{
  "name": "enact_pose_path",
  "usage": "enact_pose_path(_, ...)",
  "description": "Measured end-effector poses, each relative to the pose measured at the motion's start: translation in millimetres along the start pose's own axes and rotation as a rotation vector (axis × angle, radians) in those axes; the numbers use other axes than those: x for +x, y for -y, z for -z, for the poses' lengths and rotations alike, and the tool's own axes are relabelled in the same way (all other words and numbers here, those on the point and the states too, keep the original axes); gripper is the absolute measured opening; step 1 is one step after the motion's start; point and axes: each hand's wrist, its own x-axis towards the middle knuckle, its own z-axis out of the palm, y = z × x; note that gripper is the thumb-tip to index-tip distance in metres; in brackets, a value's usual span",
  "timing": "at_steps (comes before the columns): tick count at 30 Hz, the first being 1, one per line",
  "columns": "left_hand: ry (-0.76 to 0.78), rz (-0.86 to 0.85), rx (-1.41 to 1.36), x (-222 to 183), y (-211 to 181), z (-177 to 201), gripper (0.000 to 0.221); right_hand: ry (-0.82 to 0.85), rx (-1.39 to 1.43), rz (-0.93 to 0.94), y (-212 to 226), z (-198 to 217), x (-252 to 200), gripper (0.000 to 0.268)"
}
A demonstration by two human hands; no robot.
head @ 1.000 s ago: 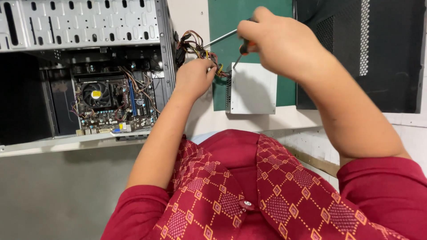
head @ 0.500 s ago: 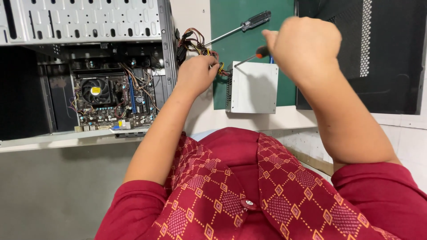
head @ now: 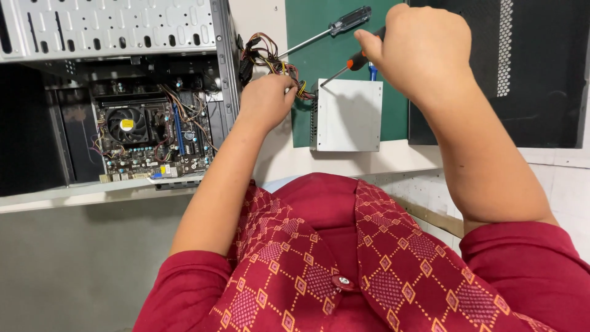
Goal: Installing a power supply unit into a desktop computer case and securing it with screws using a screwdriver.
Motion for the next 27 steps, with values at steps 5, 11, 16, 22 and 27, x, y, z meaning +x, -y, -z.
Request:
enact_pose_path(5, 0.008, 0.008, 0.0, -2, 0, 0, 0.025, 0.14, 0.253, 0.026, 3, 36, 2, 0.045)
enact_pose_path(11, 0.019, 0.01, 0.011, -1, 1, -1, 0.024, 0.081, 0.54, 0.396, -11, 38, 6, 0.025)
enact_pose_path(16, 0.03, 0.013, 0.035, 0, 2, -2, 0.024, -0.079, 0.228, 0.198, -7, 26, 7, 0.046)
enact_pose_path(22, 0.027, 0.013, 0.037, -1, 1, -2, 0.023, 0.162, 0.599, 0.322, -6, 38, 3, 0.043)
enact_pose_path(27, -0.148, -0.013, -0.322, 6, -49, 18, 0.042, 0.001, 0.209, 0.135, 6, 28, 3, 0.048)
